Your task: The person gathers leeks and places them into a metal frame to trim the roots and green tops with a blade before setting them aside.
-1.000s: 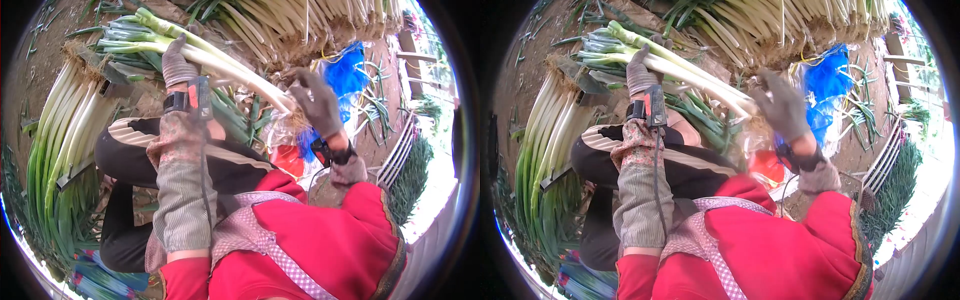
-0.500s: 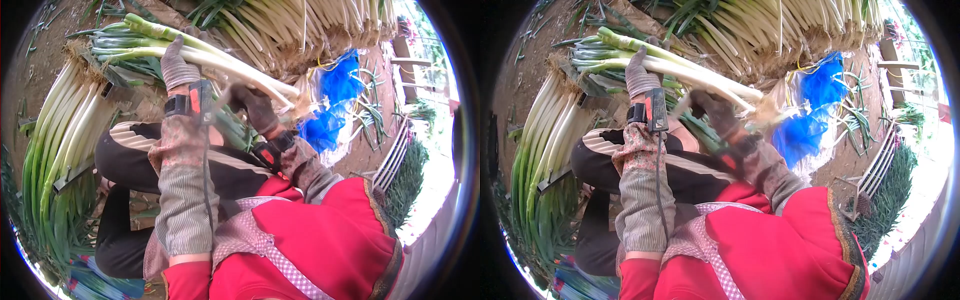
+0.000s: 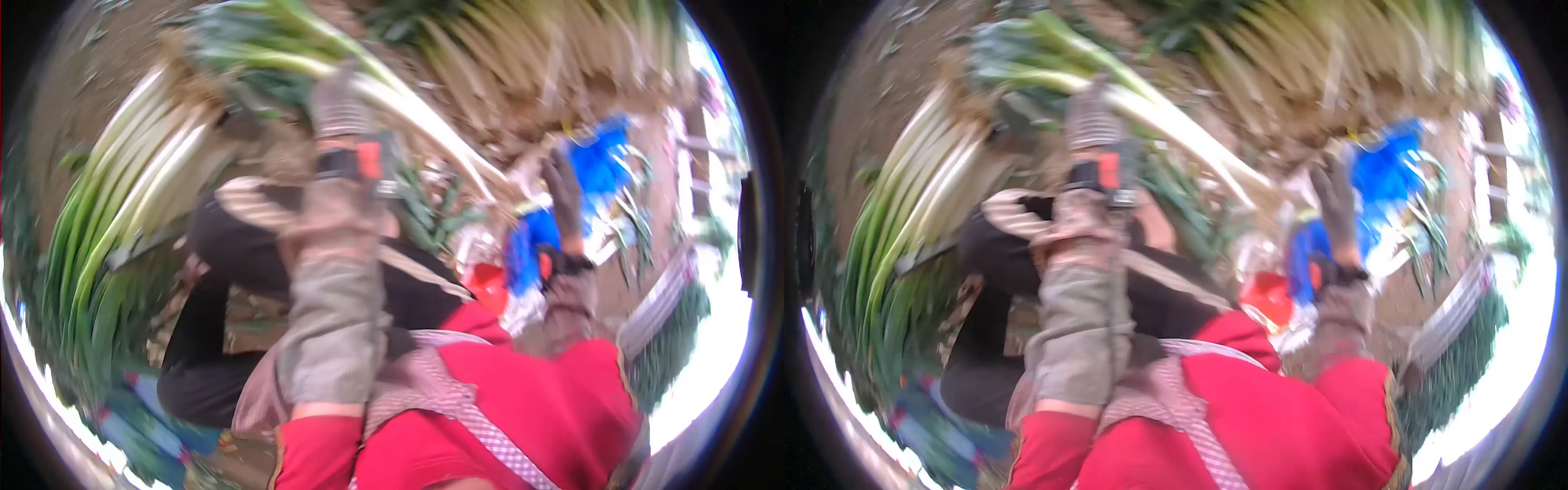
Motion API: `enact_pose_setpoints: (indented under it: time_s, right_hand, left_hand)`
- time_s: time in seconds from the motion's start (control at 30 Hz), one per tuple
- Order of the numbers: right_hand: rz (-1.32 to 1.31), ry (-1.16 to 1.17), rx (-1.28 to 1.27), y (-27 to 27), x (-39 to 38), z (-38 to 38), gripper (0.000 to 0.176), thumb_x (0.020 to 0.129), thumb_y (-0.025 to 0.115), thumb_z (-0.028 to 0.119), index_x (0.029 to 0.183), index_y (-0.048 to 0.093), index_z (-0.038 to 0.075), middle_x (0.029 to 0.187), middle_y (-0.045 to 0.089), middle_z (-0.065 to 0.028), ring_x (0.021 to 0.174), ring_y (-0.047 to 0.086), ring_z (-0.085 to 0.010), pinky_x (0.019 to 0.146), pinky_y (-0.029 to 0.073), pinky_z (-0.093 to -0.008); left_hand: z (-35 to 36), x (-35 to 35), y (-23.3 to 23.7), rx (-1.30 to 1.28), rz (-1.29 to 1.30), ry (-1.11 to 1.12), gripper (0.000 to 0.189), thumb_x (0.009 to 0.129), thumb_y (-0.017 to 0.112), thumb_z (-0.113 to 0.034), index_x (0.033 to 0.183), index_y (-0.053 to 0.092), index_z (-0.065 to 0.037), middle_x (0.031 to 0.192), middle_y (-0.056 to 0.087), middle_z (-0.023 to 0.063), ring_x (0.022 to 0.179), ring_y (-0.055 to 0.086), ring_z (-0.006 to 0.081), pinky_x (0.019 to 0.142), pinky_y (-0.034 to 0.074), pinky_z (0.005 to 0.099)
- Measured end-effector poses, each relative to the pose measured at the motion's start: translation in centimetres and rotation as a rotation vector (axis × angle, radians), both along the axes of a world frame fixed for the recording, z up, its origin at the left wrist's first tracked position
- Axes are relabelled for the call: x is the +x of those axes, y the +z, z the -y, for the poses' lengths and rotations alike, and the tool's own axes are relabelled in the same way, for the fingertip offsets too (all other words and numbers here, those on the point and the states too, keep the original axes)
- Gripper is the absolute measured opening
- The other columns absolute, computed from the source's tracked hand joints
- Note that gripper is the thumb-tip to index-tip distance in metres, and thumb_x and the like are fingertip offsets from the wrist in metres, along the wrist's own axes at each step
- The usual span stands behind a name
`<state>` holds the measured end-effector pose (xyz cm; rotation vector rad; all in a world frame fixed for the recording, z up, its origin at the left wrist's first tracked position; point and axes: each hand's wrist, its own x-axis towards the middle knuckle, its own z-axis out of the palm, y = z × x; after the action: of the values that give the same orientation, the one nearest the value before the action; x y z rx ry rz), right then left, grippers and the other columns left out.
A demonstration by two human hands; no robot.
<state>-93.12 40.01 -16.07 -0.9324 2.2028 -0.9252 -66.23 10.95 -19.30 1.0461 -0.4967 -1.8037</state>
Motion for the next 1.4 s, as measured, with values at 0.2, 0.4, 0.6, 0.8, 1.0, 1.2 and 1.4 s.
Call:
enact_pose_setpoints:
  time_s: [0.2, 0.4, 0.6, 0.8, 1.0, 1.2, 1.4]
  right_hand:
    - [-0.298, 0.497, 0.187, 0.2, 10.9, 6.8, 0.080, 0.081, 0.071, 0.020, 0.153, 0.037, 0.017, 0.126, 0.063, -0.0268, 0.105, 0.065, -0.0478, 0.084, 0.053, -0.0539]
    - [-0.002, 0.478, 0.227, 5.6, 13.6, 3.0, 0.032, 0.083, 0.060, 0.011, 0.112, 0.058, -0.002, 0.076, 0.060, -0.0206, 0.065, 0.058, -0.0378, 0.062, 0.048, -0.0468]
    - [-0.103, 0.411, 0.110, 7.0, 11.3, -4.8, 0.021, 0.088, 0.062, 0.007, 0.106, 0.057, -0.002, 0.073, 0.061, -0.0173, 0.065, 0.062, -0.0283, 0.061, 0.050, -0.0395]
    - [-0.304, 0.550, -0.129, 5.7, 13.9, 3.5, 0.023, 0.091, 0.064, 0.006, 0.112, 0.058, -0.001, 0.086, 0.063, -0.0210, 0.074, 0.065, -0.0365, 0.066, 0.051, -0.0431]
    - [-0.513, 0.839, -0.799, 11.9, 30.0, 26.3, 0.048, 0.081, 0.068, 0.004, 0.127, 0.059, 0.012, 0.106, 0.070, -0.0163, 0.096, 0.067, -0.0391, 0.080, 0.054, -0.0469]
    - [-0.874, 1.033, -0.709, 5.7, 43.9, 40.5, 0.044, 0.080, 0.070, 0.013, 0.122, 0.058, 0.016, 0.103, 0.068, -0.0128, 0.094, 0.067, -0.0340, 0.078, 0.052, -0.0463]
    - [-0.973, 1.150, -0.426, 0.3, 43.3, 41.2, 0.037, 0.084, 0.065, 0.014, 0.120, 0.059, 0.016, 0.112, 0.066, -0.0117, 0.110, 0.064, -0.0309, 0.088, 0.049, -0.0474]
  left_hand:
    - [-1.4, -2.3, 0.9, 0.183, -0.202, 0.084, 0.028, 0.085, 0.074, -0.005, 0.110, 0.064, 0.001, 0.087, 0.067, 0.0118, 0.069, 0.066, 0.0284, 0.066, 0.057, 0.0408]
    - [-1.7, -2.1, -1.2, 0.350, -0.367, -0.014, 0.033, 0.093, 0.068, -0.019, 0.114, 0.058, 0.003, 0.090, 0.068, 0.0179, 0.071, 0.069, 0.0332, 0.063, 0.062, 0.0461]
    - [0.0, 0.3, 5.0, -0.033, -0.539, 0.122, 0.068, 0.079, 0.086, -0.036, 0.130, 0.060, 0.000, 0.118, 0.069, 0.0150, 0.113, 0.064, 0.0245, 0.103, 0.050, 0.0366]
    - [4.8, 16.9, 20.3, -0.650, -0.436, 0.194, 0.042, 0.097, 0.064, -0.032, 0.133, 0.060, -0.011, 0.128, 0.064, 0.0140, 0.119, 0.059, 0.0239, 0.103, 0.046, 0.0391]
    - [-0.6, 42.0, 32.9, -0.795, 0.096, 0.425, 0.059, 0.095, 0.065, -0.044, 0.140, 0.051, -0.010, 0.131, 0.061, 0.0193, 0.119, 0.060, 0.0326, 0.099, 0.048, 0.0494]
    - [-6.4, 57.4, 27.3, -0.133, 0.595, 0.658, 0.076, 0.092, 0.066, -0.056, 0.147, 0.042, -0.008, 0.134, 0.058, 0.0247, 0.119, 0.060, 0.0413, 0.095, 0.050, 0.0598]
    - [-5.3, 53.2, 16.4, -0.686, 1.986, 0.569, 0.023, 0.090, 0.072, -0.017, 0.113, 0.071, -0.015, 0.109, 0.074, 0.0080, 0.097, 0.071, 0.0284, 0.082, 0.056, 0.0415]
